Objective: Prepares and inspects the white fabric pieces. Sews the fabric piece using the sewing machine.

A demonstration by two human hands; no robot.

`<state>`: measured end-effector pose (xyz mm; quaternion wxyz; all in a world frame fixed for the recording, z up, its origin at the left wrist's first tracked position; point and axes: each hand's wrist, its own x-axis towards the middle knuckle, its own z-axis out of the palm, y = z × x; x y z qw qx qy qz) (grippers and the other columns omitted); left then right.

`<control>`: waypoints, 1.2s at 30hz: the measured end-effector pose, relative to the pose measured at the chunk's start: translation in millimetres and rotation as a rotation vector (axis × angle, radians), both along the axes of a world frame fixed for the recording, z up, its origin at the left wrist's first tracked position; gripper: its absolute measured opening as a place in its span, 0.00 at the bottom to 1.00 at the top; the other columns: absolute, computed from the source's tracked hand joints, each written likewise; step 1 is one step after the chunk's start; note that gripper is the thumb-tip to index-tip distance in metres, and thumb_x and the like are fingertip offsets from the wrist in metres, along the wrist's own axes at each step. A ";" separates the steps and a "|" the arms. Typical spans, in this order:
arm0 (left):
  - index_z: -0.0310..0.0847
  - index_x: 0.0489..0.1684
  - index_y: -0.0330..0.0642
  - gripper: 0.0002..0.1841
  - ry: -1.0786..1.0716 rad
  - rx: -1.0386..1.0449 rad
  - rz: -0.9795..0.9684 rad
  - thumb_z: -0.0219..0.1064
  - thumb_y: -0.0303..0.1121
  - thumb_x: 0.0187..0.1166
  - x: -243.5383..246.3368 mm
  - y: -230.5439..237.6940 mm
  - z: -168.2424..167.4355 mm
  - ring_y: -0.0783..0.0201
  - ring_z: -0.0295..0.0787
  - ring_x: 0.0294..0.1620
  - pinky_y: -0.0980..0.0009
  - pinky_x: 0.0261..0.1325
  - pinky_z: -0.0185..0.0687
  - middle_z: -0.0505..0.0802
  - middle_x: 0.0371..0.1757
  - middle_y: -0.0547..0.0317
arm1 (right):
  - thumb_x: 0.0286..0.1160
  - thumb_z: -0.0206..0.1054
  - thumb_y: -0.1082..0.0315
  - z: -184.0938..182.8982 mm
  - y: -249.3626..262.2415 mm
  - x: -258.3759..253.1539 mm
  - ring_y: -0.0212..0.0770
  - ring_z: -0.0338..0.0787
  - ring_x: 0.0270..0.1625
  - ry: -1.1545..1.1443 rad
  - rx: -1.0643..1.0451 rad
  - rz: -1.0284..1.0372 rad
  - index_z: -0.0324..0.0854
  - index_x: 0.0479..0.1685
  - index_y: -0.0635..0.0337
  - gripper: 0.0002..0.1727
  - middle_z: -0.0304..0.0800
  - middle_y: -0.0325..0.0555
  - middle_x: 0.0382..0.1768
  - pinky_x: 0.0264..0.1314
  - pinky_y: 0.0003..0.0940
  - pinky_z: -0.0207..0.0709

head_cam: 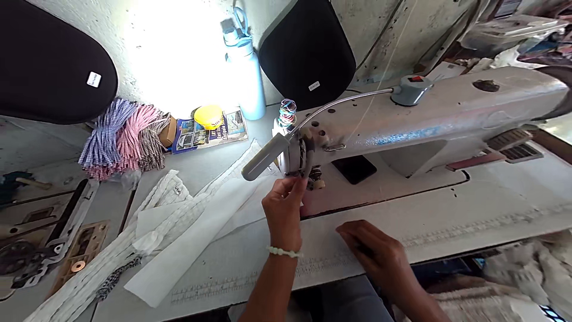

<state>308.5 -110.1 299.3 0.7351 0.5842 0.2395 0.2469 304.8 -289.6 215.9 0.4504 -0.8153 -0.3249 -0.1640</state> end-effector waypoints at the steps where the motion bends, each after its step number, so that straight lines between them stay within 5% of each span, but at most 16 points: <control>1: 0.89 0.34 0.33 0.01 0.004 -0.022 0.026 0.72 0.20 0.74 2.7 -1.9 1.7 0.76 0.87 0.36 0.80 0.47 0.82 0.93 0.31 0.62 | 0.79 0.63 0.65 1.4 6.5 -1.4 0.22 0.86 0.36 0.005 0.018 0.018 0.91 0.39 0.59 0.11 0.92 0.43 0.39 0.41 0.10 0.77; 5: 0.90 0.35 0.35 0.02 0.041 0.244 -0.093 0.73 0.25 0.74 -20.8 4.3 -13.8 0.75 0.88 0.34 0.79 0.41 0.86 0.91 0.33 0.62 | 0.79 0.63 0.68 21.2 29.0 6.5 0.16 0.80 0.31 0.148 0.172 0.077 0.92 0.47 0.63 0.12 0.92 0.41 0.39 0.35 0.07 0.73; 9: 0.93 0.31 0.37 0.04 0.048 0.572 -0.170 0.74 0.28 0.68 -65.4 -2.1 -46.0 0.77 0.88 0.41 0.80 0.50 0.84 0.93 0.37 0.60 | 0.84 0.61 0.71 54.9 57.0 15.5 0.15 0.81 0.26 0.615 0.424 0.294 0.86 0.62 0.66 0.15 0.95 0.34 0.44 0.27 0.11 0.74; 11: 0.92 0.29 0.38 0.03 -0.017 0.662 -0.120 0.75 0.28 0.65 -74.8 -5.2 -55.0 0.80 0.87 0.43 0.84 0.51 0.81 0.92 0.36 0.62 | 0.82 0.62 0.73 61.8 64.3 13.6 0.16 0.77 0.22 0.744 0.544 0.353 0.86 0.57 0.65 0.12 0.88 0.28 0.30 0.23 0.11 0.70; 14: 0.90 0.37 0.44 0.03 -0.266 1.067 -0.041 0.72 0.31 0.75 -72.2 1.6 -51.4 0.71 0.85 0.57 0.77 0.67 0.76 0.92 0.45 0.60 | 0.79 0.62 0.74 42.8 55.0 6.5 0.11 0.73 0.25 0.567 0.534 0.332 0.89 0.45 0.63 0.09 0.87 0.25 0.29 0.29 0.07 0.67; 17: 0.87 0.51 0.46 0.07 -0.453 1.534 -0.264 0.63 0.30 0.85 -55.9 11.2 -18.1 0.58 0.85 0.72 0.57 0.85 0.66 0.92 0.61 0.53 | 0.78 0.62 0.69 22.1 26.3 -1.3 0.08 0.74 0.27 0.436 0.406 0.264 0.88 0.39 0.63 0.09 0.84 0.25 0.25 0.31 0.05 0.68; 19: 0.90 0.43 0.43 0.08 -0.531 1.684 -0.439 0.63 0.25 0.83 -42.4 11.5 -6.3 0.55 0.91 0.65 0.50 0.85 0.66 0.96 0.53 0.52 | 0.80 0.63 0.67 17.3 3.1 -4.8 0.07 0.75 0.28 0.408 0.331 0.256 0.89 0.39 0.61 0.10 0.86 0.26 0.25 0.33 0.04 0.69; 21: 0.89 0.34 0.42 0.09 -0.564 1.693 -0.565 0.64 0.22 0.80 -37.1 11.8 -6.9 0.57 0.92 0.47 0.52 0.83 0.69 0.91 0.36 0.55 | 0.80 0.64 0.67 13.9 -16.4 -6.5 0.07 0.76 0.28 0.391 0.264 0.263 0.90 0.41 0.63 0.11 0.89 0.30 0.27 0.34 0.03 0.69; 24: 0.90 0.31 0.42 0.07 -0.409 1.544 -0.543 0.67 0.27 0.79 -47.9 20.5 -28.8 0.60 0.90 0.41 0.67 0.63 0.83 0.89 0.31 0.57 | 0.78 0.62 0.68 0.2 -34.5 -3.9 0.13 0.76 0.24 0.312 0.077 0.133 0.92 0.41 0.61 0.12 0.89 0.34 0.25 0.30 0.08 0.70; 26: 0.92 0.33 0.37 0.07 -0.233 1.373 -0.444 0.68 0.27 0.77 -57.1 31.2 -50.8 0.60 0.91 0.39 0.71 0.48 0.88 0.91 0.34 0.52 | 0.73 0.64 0.69 -3.6 -34.8 2.9 0.34 0.85 0.24 0.216 -0.136 -0.056 0.92 0.42 0.61 0.11 0.91 0.44 0.27 0.28 0.32 0.80; 28: 0.94 0.34 0.34 0.06 -0.115 1.274 -0.304 0.69 0.25 0.73 -61.7 38.7 -65.1 0.62 0.91 0.37 0.74 0.45 0.88 0.92 0.35 0.49 | 0.71 0.72 0.64 2.2 -24.1 7.7 0.54 0.92 0.34 0.203 -0.248 -0.122 0.90 0.51 0.68 0.16 0.92 0.57 0.37 0.36 0.53 0.86; 31: 0.96 0.36 0.35 0.06 -0.091 1.288 -0.145 0.71 0.25 0.71 -60.1 38.4 -67.2 0.68 0.87 0.33 0.83 0.41 0.83 0.89 0.32 0.51 | 0.66 0.76 0.61 12.7 10.3 8.8 0.56 0.93 0.38 0.059 -0.270 -0.093 0.90 0.45 0.68 0.18 0.89 0.59 0.39 0.37 0.49 0.88; 36: 0.94 0.36 0.35 0.07 -0.138 1.410 -0.089 0.69 0.26 0.73 -53.9 32.0 -63.5 0.62 0.89 0.37 0.78 0.45 0.85 0.90 0.33 0.50 | 0.64 0.78 0.66 27.5 67.9 9.2 0.52 0.89 0.23 -0.013 -0.295 -0.010 0.90 0.37 0.67 0.12 0.86 0.57 0.30 0.21 0.45 0.82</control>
